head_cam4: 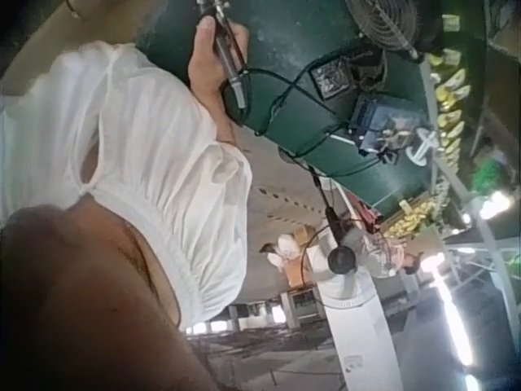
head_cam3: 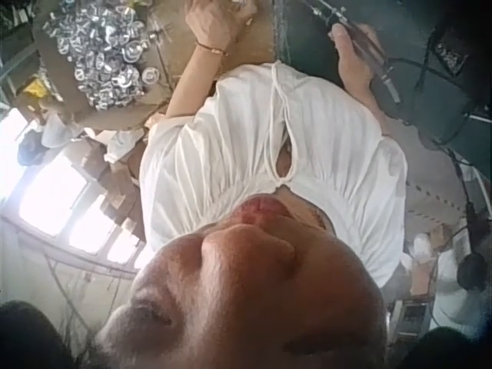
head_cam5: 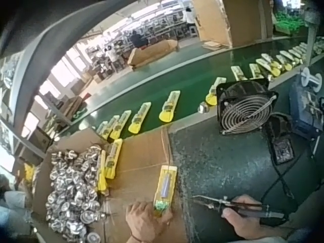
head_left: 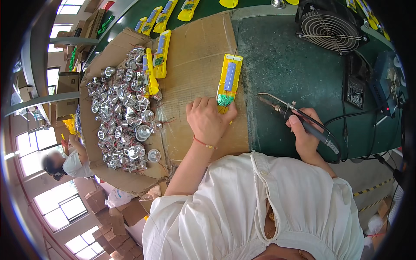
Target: Soldering wires and circuit boards into plastic flashlight housings on an assembly line.
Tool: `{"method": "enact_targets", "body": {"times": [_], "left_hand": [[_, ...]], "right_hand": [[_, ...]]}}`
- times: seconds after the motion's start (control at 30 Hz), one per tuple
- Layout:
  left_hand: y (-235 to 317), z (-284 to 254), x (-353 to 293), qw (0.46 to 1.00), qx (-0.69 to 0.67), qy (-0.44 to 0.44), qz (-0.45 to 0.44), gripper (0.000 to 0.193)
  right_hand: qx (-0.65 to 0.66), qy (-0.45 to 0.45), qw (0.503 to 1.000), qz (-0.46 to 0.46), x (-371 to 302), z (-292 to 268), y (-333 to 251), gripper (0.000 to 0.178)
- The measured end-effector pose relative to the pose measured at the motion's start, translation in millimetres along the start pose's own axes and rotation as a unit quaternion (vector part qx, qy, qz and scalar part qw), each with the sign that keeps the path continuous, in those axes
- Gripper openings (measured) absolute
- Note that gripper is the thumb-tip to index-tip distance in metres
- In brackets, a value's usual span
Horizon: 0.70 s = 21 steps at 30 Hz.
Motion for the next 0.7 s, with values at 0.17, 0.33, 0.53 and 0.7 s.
{"method": "enact_targets", "body": {"times": [0.17, 0.33, 0.53, 0.7], "left_hand": [[0.3, -1.5, 0.6, 1.000, 0.017, -0.012, 0.011, 0.032], [-5.6, -3.2, -1.0, 0.999, -0.009, -0.040, -0.005, 0.032], [-2.1, -11.0, 5.8, 0.987, 0.023, -0.148, -0.053, 0.042], [-0.8, -7.0, 11.5, 0.985, 0.024, -0.161, -0.054, 0.051]], "right_hand": [[0.022, 0.002, 1.000, 0.010, -1.1, -2.0, 1.5, 0.014], [0.039, 0.001, 0.999, 0.026, -0.6, 0.2, 0.9, 0.014], [0.024, 0.006, 1.000, 0.003, -0.7, -3.7, 1.7, 0.013], [0.027, 0.014, 0.999, 0.024, 3.0, -4.2, -7.0, 0.012]]}}
Point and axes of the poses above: each hand's wrist, its own x-axis towards the middle knuckle, its own z-axis out of the palm, y = z × x, the point moved 3 cm from there along x, towards the middle knuckle, and after that the axes turned 14 degrees about -y, right-handed, at the moved point
